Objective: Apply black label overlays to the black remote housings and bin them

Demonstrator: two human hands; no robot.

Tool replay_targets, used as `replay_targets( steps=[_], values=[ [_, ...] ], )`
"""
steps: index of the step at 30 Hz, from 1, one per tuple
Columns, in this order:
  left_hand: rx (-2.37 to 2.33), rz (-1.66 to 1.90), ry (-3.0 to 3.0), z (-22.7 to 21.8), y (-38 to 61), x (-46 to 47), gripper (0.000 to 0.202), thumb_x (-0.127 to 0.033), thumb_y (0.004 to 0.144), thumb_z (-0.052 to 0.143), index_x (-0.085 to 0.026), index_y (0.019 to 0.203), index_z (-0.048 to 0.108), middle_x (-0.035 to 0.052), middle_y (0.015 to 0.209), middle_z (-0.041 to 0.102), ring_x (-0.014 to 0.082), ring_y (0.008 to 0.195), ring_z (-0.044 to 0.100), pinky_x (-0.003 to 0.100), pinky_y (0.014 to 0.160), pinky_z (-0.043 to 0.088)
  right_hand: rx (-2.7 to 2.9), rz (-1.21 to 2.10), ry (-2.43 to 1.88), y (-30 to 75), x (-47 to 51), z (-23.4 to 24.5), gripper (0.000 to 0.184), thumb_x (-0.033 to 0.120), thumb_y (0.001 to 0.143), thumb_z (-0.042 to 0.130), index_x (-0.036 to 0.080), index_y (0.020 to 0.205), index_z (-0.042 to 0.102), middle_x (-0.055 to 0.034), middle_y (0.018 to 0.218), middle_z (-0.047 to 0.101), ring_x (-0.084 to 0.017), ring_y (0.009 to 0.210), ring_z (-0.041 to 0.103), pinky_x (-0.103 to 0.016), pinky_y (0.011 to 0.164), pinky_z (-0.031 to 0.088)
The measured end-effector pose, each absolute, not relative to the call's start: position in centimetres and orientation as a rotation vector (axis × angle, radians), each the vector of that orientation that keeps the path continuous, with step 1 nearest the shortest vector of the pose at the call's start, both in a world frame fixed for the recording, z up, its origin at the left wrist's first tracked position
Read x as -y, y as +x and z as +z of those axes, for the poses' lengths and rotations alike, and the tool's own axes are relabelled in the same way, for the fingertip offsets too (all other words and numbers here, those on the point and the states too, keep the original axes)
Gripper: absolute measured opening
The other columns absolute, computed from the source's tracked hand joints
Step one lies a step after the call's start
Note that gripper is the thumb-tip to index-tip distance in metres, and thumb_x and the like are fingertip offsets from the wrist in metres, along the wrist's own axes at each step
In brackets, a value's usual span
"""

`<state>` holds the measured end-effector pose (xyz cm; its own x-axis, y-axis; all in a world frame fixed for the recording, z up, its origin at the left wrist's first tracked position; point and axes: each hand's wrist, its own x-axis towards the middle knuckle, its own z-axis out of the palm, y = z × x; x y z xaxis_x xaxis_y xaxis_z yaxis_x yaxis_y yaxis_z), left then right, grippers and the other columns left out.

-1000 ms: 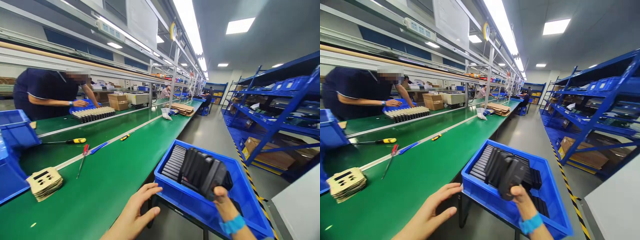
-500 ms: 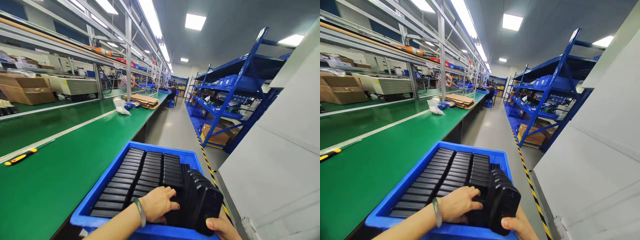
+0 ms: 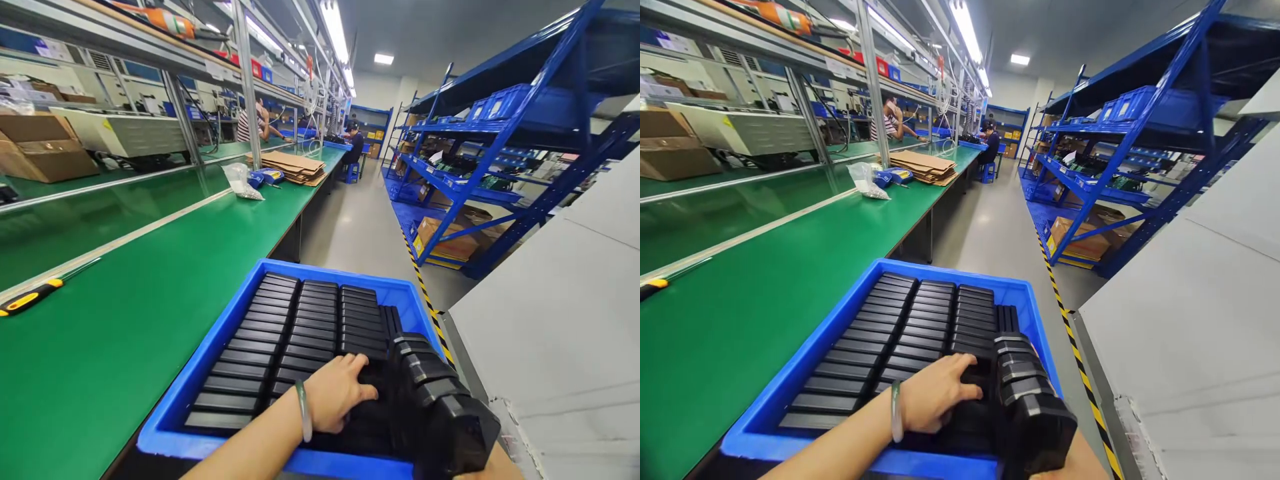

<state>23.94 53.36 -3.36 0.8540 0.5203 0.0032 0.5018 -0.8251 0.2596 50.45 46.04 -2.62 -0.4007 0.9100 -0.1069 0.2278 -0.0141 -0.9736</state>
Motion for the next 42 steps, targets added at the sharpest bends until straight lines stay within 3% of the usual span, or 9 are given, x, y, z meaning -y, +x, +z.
replay_targets(
  steps=[5, 9, 15, 18, 21, 28, 32, 36, 42],
  values=[
    [-1.193, 0.455, 2.449, -3.4, 22.1, -54.5, 0.036, -0.018, 0.072, 0.070, -0.020, 0.106, 0.057, 0.0077, 0.111, 0.053, 0.0236, 0.100, 0.052, 0.036, 0.088, 0.046, 1.865, 1.437, -1.229, 50.1, -48.3, 1.1, 0.125, 0.058, 0.054, 0.080, 0.018, 0.153, 0.015, -0.0150, 0.149, 0.035, -0.036, 0.138, 0.028, -0.048, 0.113, 0.017],
    [-1.297, 0.486, 2.374, -3.8, 22.2, -54.9, 0.042, -0.030, 0.068, 0.078, -0.017, 0.102, 0.057, 0.0090, 0.103, 0.055, 0.0282, 0.095, 0.051, 0.044, 0.085, 0.046, 2.238, 1.399, -1.386, 49.1, -50.6, 4.3, 0.123, 0.034, 0.051, 0.080, 0.022, 0.153, 0.012, -0.0116, 0.158, 0.014, -0.035, 0.144, 0.010, -0.050, 0.114, 0.001],
    [-1.278, 0.564, 2.206, -3.7, 22.0, -55.4, 0.042, -0.026, 0.063, 0.082, -0.017, 0.098, 0.061, 0.0078, 0.101, 0.060, 0.0288, 0.097, 0.054, 0.043, 0.088, 0.046, 2.578, 1.255, -1.581, 46.0, -51.1, 5.7, 0.125, 0.023, 0.045, 0.078, 0.027, 0.152, 0.013, -0.0136, 0.155, 0.017, -0.040, 0.140, 0.021, -0.050, 0.112, 0.023],
    [-1.217, 0.666, 2.080, -3.2, 21.9, -55.4, 0.028, -0.015, 0.079, 0.060, -0.020, 0.107, 0.061, 0.0051, 0.103, 0.063, 0.0207, 0.096, 0.059, 0.035, 0.089, 0.047, 2.562, 1.127, -1.772, 44.7, -50.5, 6.0, 0.127, 0.021, 0.046, 0.078, 0.030, 0.152, 0.009, -0.0136, 0.156, 0.013, -0.039, 0.140, 0.023, -0.047, 0.111, 0.027],
    [-1.126, 0.745, 1.975, -2.9, 21.9, -55.1, 0.031, -0.023, 0.093, 0.041, -0.020, 0.118, 0.059, 0.0055, 0.106, 0.064, 0.0156, 0.091, 0.061, 0.028, 0.083, 0.050, 2.610, 1.040, -1.841, 43.9, -50.8, 6.2, 0.130, 0.021, 0.045, 0.078, 0.030, 0.152, 0.006, -0.0149, 0.156, 0.011, -0.040, 0.140, 0.019, -0.049, 0.111, 0.027],
    [-1.079, 0.783, 1.897, -3.1, 21.6, -54.9, 0.053, -0.044, 0.096, 0.035, -0.014, 0.138, 0.045, 0.0142, 0.118, 0.060, 0.0252, 0.110, 0.055, 0.045, 0.101, 0.042, 2.810, 0.731, -1.609, 42.3, -51.4, 3.5, 0.135, 0.022, 0.043, 0.077, 0.019, 0.152, -0.002, -0.0232, 0.151, 0.009, -0.041, 0.141, 0.004, -0.055, 0.110, 0.022],
    [-0.974, 0.765, 1.964, -3.2, 21.4, -54.6, 0.087, -0.057, 0.081, 0.060, -0.018, 0.149, 0.023, 0.0172, 0.145, 0.037, 0.0306, 0.134, 0.033, 0.050, 0.112, 0.030, 2.753, 0.549, -1.597, 42.1, -50.7, 1.7, 0.128, 0.022, 0.049, 0.077, 0.021, 0.153, 0.002, -0.0220, 0.151, 0.003, -0.043, 0.140, -0.002, -0.059, 0.110, 0.017],
    [-0.875, 0.664, 2.094, -3.5, 21.3, -54.5, 0.116, -0.041, 0.059, 0.083, -0.025, 0.151, 0.014, 0.0168, 0.150, 0.028, 0.0338, 0.139, 0.026, 0.053, 0.113, 0.026, 2.755, 0.882, -1.444, 43.2, -51.8, 2.4, 0.134, 0.046, 0.053, 0.082, 0.019, 0.153, -0.002, -0.0195, 0.152, -0.002, -0.041, 0.141, -0.006, -0.057, 0.112, 0.014],
    [-0.893, 0.685, 2.080, -3.4, 21.1, -54.6, 0.099, -0.025, 0.070, 0.069, -0.025, 0.151, 0.012, 0.0130, 0.145, 0.039, 0.0296, 0.131, 0.039, 0.051, 0.110, 0.032, 2.392, 1.058, -1.357, 43.9, -53.7, 2.5, 0.079, 0.039, 0.087, 0.056, 0.021, 0.153, 0.014, -0.0134, 0.141, 0.030, -0.024, 0.134, 0.032, -0.041, 0.112, 0.026]
  ],
)
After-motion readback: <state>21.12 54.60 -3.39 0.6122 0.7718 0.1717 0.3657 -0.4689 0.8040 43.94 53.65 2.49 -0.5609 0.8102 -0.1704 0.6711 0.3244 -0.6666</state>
